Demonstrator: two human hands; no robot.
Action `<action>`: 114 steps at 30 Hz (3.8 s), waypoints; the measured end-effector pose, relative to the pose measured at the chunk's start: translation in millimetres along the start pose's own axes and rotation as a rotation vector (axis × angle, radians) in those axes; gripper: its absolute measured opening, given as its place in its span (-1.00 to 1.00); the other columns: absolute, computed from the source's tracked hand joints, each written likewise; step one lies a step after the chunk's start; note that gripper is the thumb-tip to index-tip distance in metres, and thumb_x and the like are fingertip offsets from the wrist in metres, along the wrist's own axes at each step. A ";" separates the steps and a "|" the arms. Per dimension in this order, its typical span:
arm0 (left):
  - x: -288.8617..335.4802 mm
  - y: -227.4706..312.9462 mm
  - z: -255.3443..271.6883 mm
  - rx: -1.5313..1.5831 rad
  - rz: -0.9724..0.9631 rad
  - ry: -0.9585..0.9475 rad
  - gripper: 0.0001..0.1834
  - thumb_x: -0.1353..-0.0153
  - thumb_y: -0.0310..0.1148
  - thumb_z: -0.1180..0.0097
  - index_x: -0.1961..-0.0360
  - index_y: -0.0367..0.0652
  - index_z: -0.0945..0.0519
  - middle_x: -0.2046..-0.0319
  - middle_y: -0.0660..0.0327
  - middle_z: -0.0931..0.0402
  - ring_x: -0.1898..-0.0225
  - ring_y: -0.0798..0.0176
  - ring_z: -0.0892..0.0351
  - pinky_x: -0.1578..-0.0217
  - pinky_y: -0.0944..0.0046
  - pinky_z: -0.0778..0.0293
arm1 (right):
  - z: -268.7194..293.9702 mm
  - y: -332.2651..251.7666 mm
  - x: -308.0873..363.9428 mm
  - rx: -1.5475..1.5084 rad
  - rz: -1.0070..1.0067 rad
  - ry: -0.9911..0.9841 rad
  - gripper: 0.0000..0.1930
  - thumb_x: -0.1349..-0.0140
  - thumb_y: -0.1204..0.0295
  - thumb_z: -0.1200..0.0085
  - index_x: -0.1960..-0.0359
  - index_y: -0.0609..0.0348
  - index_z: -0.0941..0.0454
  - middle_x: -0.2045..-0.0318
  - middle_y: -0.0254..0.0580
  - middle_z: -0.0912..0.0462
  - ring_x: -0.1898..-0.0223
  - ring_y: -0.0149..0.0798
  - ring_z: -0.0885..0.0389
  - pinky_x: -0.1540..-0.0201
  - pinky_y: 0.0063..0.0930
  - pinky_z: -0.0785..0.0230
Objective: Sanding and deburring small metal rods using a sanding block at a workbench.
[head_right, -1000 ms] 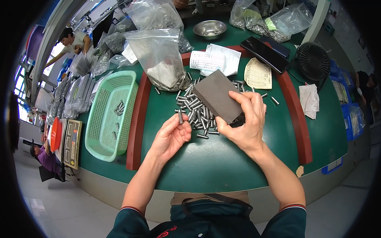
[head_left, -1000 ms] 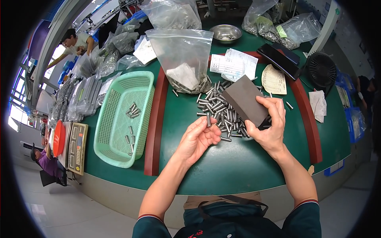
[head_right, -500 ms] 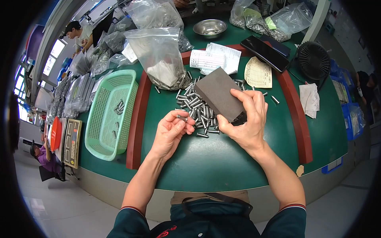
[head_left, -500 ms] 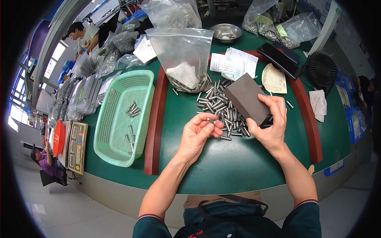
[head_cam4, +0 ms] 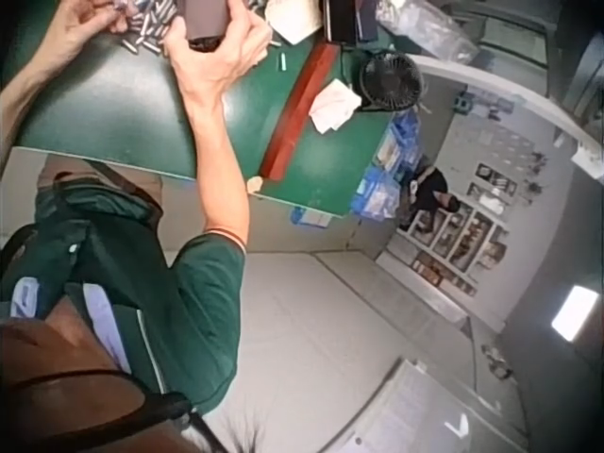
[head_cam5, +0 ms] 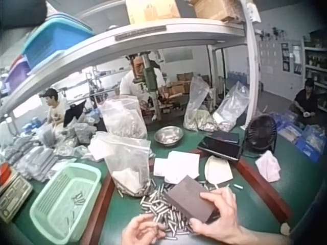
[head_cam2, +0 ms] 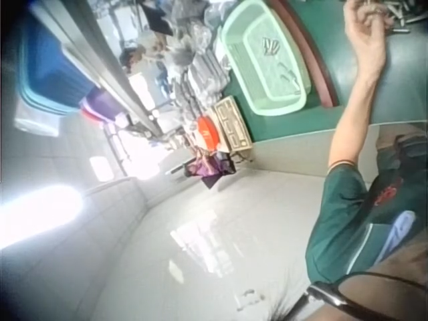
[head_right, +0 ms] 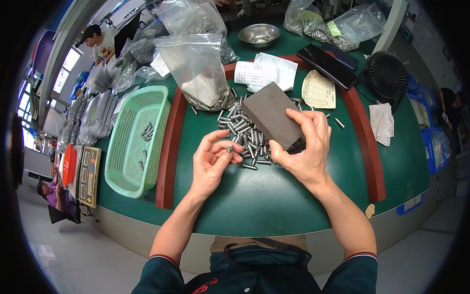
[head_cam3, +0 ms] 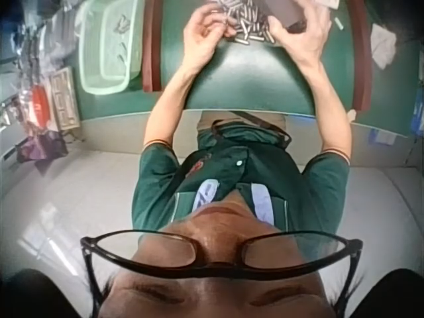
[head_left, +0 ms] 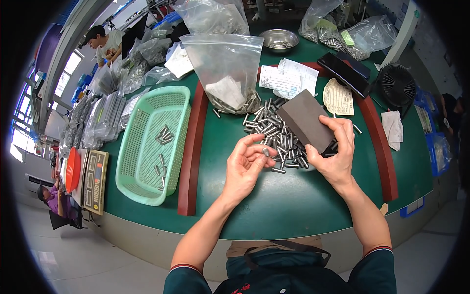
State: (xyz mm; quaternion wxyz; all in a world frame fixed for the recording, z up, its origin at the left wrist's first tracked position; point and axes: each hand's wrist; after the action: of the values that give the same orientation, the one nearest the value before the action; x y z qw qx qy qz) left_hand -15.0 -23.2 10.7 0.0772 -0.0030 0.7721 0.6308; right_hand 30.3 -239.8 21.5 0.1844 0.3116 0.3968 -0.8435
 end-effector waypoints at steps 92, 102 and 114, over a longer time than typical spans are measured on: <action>14.1 0.6 -6.7 -0.811 -0.299 -0.136 -0.83 -0.11 -0.51 -0.12 0.28 -0.26 -0.42 0.39 0.10 -0.36 0.32 0.04 -0.47 0.33 0.10 -0.41 | 1.9 -5.5 12.2 0.051 0.073 -0.225 -0.36 0.15 0.28 -0.19 -0.05 0.30 -0.43 0.13 0.00 -0.40 0.07 -0.04 -0.40 0.00 -0.20 -0.26; 15.9 -7.9 -4.1 -1.017 -0.268 -0.186 -0.86 0.01 -0.54 -0.13 0.42 -0.24 -0.42 0.41 0.14 -0.30 0.34 0.13 -0.41 0.32 0.19 -0.31 | 2.9 -3.8 12.8 0.056 0.063 -0.236 -0.35 0.15 0.28 -0.18 -0.06 0.30 -0.42 0.12 0.00 -0.40 0.06 -0.03 -0.39 -0.03 -0.19 -0.26; 6.3 -0.2 1.7 -0.414 -0.324 0.161 -0.80 -0.18 -0.58 -0.06 0.15 -0.30 -0.44 0.30 0.01 -0.47 0.39 -0.14 -0.53 0.41 0.02 -0.45 | 4.3 -0.7 19.3 0.027 0.059 -0.235 -0.36 0.01 0.18 -0.19 -0.09 0.31 -0.43 0.03 0.00 -0.43 -0.02 -0.04 -0.41 -0.11 -0.17 -0.24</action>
State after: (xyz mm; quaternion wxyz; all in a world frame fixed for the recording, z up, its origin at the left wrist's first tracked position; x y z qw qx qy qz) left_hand -20.9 -21.0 9.5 0.1133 -0.1926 0.6197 0.7523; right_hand 14.1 -244.0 11.0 0.2501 0.2244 0.3515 -0.8738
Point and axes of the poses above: each hand's wrist, its own x-axis away from the middle knuckle, its own z-axis out of the back of the hand, y = z × x
